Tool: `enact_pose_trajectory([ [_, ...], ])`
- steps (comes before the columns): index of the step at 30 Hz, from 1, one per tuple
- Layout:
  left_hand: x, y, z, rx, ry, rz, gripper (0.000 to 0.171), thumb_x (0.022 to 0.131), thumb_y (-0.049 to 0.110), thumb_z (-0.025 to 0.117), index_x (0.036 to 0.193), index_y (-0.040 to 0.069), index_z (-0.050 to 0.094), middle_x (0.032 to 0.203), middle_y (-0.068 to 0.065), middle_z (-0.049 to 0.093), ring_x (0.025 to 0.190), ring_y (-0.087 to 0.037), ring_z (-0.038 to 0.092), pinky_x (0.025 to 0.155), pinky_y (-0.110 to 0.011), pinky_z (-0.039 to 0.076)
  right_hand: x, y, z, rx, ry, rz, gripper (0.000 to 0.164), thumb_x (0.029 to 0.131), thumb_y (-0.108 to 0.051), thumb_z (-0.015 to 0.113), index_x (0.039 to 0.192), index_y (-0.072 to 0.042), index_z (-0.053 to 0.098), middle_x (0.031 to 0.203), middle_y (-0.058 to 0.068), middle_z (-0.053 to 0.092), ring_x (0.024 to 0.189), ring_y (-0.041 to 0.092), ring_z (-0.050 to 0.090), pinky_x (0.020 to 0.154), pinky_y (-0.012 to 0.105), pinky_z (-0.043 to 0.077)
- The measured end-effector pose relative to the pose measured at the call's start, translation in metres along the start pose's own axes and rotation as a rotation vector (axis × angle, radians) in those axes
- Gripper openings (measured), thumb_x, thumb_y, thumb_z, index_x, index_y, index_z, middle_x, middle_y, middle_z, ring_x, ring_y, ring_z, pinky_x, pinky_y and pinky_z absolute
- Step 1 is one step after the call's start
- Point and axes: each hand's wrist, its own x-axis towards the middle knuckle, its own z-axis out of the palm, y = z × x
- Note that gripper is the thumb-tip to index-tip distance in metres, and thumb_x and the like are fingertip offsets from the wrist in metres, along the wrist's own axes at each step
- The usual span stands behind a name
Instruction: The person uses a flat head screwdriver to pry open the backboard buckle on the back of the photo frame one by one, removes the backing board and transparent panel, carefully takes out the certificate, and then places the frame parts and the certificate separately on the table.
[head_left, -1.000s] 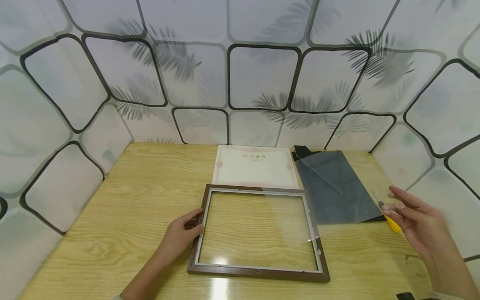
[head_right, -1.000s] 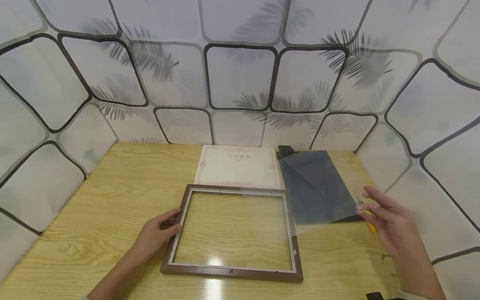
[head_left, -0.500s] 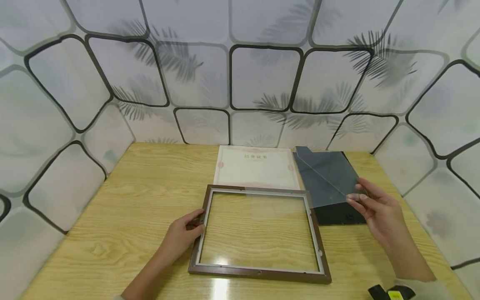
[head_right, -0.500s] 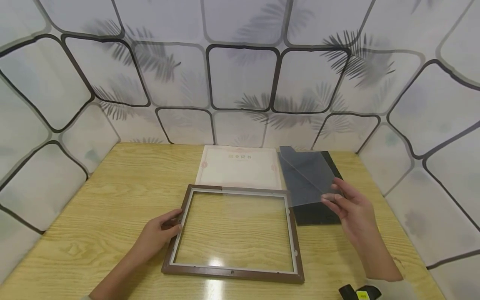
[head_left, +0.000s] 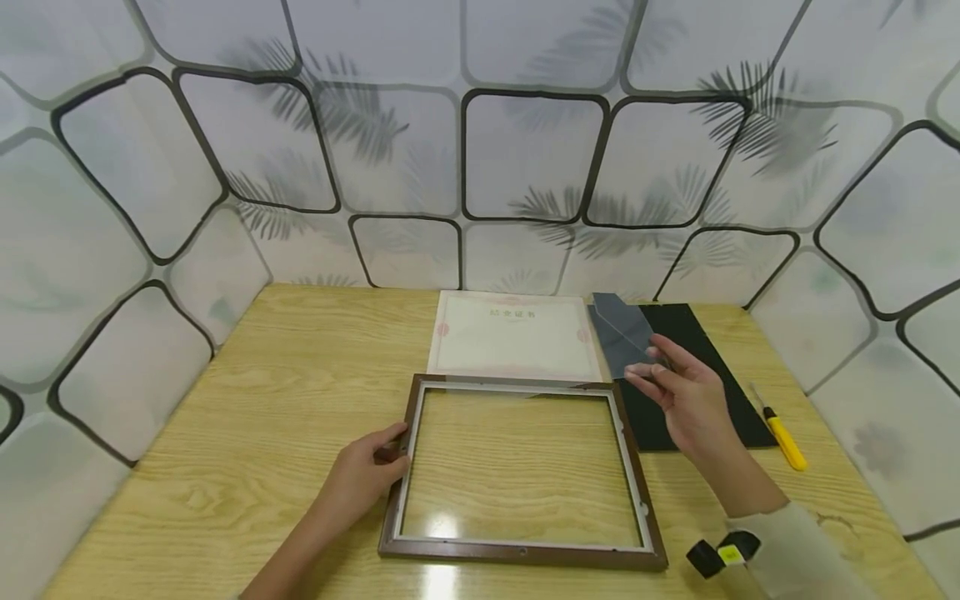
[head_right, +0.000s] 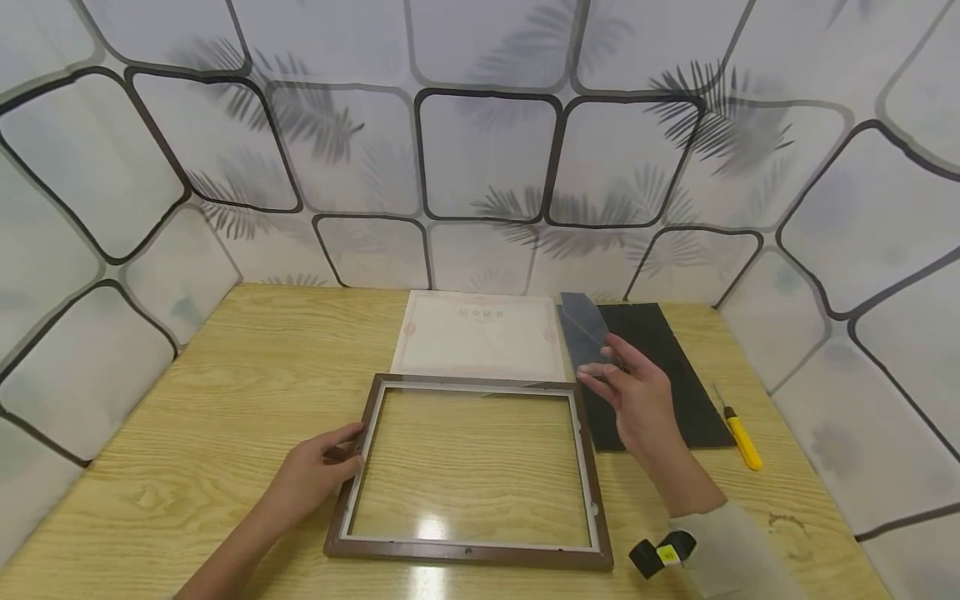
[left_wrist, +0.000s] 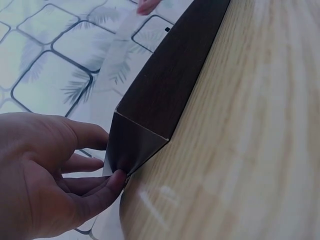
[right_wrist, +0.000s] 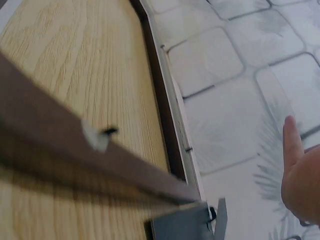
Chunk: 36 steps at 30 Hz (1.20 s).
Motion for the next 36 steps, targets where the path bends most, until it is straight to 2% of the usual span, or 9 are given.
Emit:
enact_pose_trajectory([
  [3, -0.001, 0.001, 0.0, -0.004, -0.002, -0.001, 0.051, 0.091, 0.011, 0.071, 0.141, 0.01, 0.06, 0.107, -0.007, 0.071, 0.093, -0.017, 0.065, 0.066, -0.025, 0.053, 0.008, 0.006, 0.017, -0.082, 0.058, 0.059, 0.062, 0.102, 0.008, 0.045, 0.158, 0.006, 0.018, 0.115, 0.007, 0.048, 0.091, 0.015, 0.073, 0.088, 0.027, 0.058],
  [9, -0.002, 0.001, -0.001, 0.01, -0.001, 0.01, 0.051, 0.091, 0.011, 0.071, 0.141, 0.01, 0.06, 0.111, -0.009, 0.071, 0.094, -0.017, 0.065, 0.067, -0.025, 0.053, 0.028, 0.021, 0.044, -0.179, 0.135, 0.127, 0.06, 0.103, 0.01, 0.038, 0.16, -0.001, 0.022, 0.117, 0.005, 0.045, 0.087, 0.011, 0.072, 0.089, 0.024, 0.057],
  [14, -0.003, 0.002, -0.001, 0.012, 0.002, 0.02, 0.051, 0.091, 0.01, 0.071, 0.14, 0.009, 0.061, 0.111, -0.01, 0.071, 0.093, -0.017, 0.066, 0.066, -0.025, 0.053, 0.042, 0.039, 0.061, -0.274, 0.176, 0.156, 0.061, 0.103, 0.01, 0.039, 0.16, -0.007, 0.025, 0.136, 0.008, 0.038, 0.089, 0.008, 0.072, 0.091, 0.024, 0.056],
  [17, -0.002, 0.002, -0.001, 0.015, 0.003, 0.021, 0.051, 0.091, 0.009, 0.07, 0.14, 0.009, 0.061, 0.11, -0.009, 0.071, 0.092, -0.017, 0.065, 0.065, -0.024, 0.052, 0.048, 0.049, 0.07, -0.299, 0.181, 0.165, 0.061, 0.103, 0.009, 0.041, 0.16, -0.008, 0.027, 0.141, 0.008, 0.036, 0.091, 0.008, 0.073, 0.091, 0.024, 0.056],
  [24, -0.001, 0.0, 0.0, 0.018, 0.004, 0.016, 0.051, 0.091, 0.009, 0.07, 0.141, 0.009, 0.06, 0.113, -0.01, 0.071, 0.094, -0.017, 0.066, 0.066, -0.024, 0.053, 0.061, 0.073, 0.088, -0.347, 0.17, 0.197, 0.06, 0.102, 0.009, 0.045, 0.158, -0.008, 0.032, 0.135, 0.009, 0.038, 0.09, 0.007, 0.072, 0.09, 0.023, 0.056],
  [30, -0.001, -0.001, 0.0, 0.022, 0.009, 0.028, 0.051, 0.09, 0.009, 0.071, 0.14, 0.008, 0.06, 0.115, -0.011, 0.071, 0.095, -0.018, 0.067, 0.068, -0.025, 0.055, 0.071, 0.098, 0.097, -0.348, 0.154, 0.209, 0.058, 0.099, 0.011, 0.049, 0.155, -0.003, 0.038, 0.142, 0.021, 0.036, 0.087, 0.006, 0.071, 0.088, 0.021, 0.057],
  [36, -0.001, -0.002, 0.0, 0.021, 0.006, 0.038, 0.051, 0.091, 0.01, 0.071, 0.141, 0.009, 0.06, 0.12, -0.012, 0.07, 0.097, -0.019, 0.067, 0.069, -0.026, 0.055, 0.077, 0.116, 0.108, -0.326, 0.113, 0.226, 0.058, 0.099, 0.011, 0.05, 0.155, 0.002, 0.035, 0.144, 0.027, 0.034, 0.09, 0.009, 0.07, 0.089, 0.022, 0.057],
])
